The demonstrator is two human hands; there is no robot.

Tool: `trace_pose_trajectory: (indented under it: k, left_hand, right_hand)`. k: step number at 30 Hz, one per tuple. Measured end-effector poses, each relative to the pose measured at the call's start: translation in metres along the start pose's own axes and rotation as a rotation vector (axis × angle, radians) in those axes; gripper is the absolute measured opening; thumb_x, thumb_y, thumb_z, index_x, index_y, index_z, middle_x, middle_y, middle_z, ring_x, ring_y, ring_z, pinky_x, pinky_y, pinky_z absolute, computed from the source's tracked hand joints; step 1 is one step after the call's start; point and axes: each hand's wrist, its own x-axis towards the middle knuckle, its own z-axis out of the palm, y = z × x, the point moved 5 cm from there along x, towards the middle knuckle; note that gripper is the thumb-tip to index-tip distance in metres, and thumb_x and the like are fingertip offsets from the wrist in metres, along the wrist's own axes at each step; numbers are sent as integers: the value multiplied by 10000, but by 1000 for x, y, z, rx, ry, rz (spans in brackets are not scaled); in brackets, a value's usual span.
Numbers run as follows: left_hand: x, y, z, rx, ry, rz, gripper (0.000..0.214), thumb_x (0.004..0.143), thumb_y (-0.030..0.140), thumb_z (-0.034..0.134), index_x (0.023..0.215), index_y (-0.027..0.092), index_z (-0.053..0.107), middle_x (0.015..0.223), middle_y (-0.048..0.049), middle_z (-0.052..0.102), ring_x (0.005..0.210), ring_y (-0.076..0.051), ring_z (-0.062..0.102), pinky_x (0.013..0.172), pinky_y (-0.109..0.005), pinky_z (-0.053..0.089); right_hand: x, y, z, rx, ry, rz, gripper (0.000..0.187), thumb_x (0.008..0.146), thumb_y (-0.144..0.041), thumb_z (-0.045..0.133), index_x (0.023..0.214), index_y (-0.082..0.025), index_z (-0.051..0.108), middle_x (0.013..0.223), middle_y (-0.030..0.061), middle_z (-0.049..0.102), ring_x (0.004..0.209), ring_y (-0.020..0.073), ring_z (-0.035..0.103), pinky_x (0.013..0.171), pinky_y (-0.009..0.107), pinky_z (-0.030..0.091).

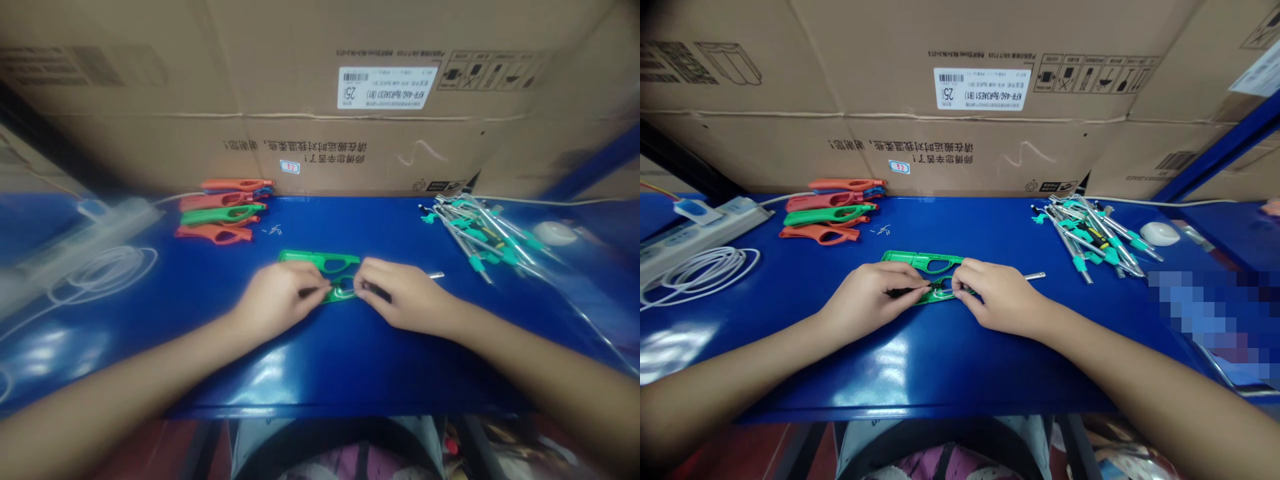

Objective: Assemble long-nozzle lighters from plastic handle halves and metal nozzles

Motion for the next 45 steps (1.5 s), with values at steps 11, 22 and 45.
trace_pose_trajectory:
  k: [11,22,45]
  left_hand:
    - [-7,18,-4,414,-166,174,323,1016,343,485,1075,173,753,1014,-90,718,911,-255,681,750,-362,553]
    - [-6,5,0,57,-170,78,347,950,204,603,1292,178,656,1034,-95,653,939,-226,636,844,-366,559]
    - [-4,4,14,-177,-49,113,345,928,202,662,1267,133,660,1030,-82,648,971,-206,619,893,-362,537]
  right_hand:
    - [1,-1,-1,-27,-5,-2,56,953,-191,523,926,-213,567,950,15,629,768,142,552,648,253,365]
    - [-5,-6,-8,-17,14,-59,122,886,-156,531,978,-222,578,971,31,638,791,153,571,666,263,399]
    - [1,11,2,40,116,168,136,920,-238,625,793,-194,644,787,3,651,733,149,591,653,270,380]
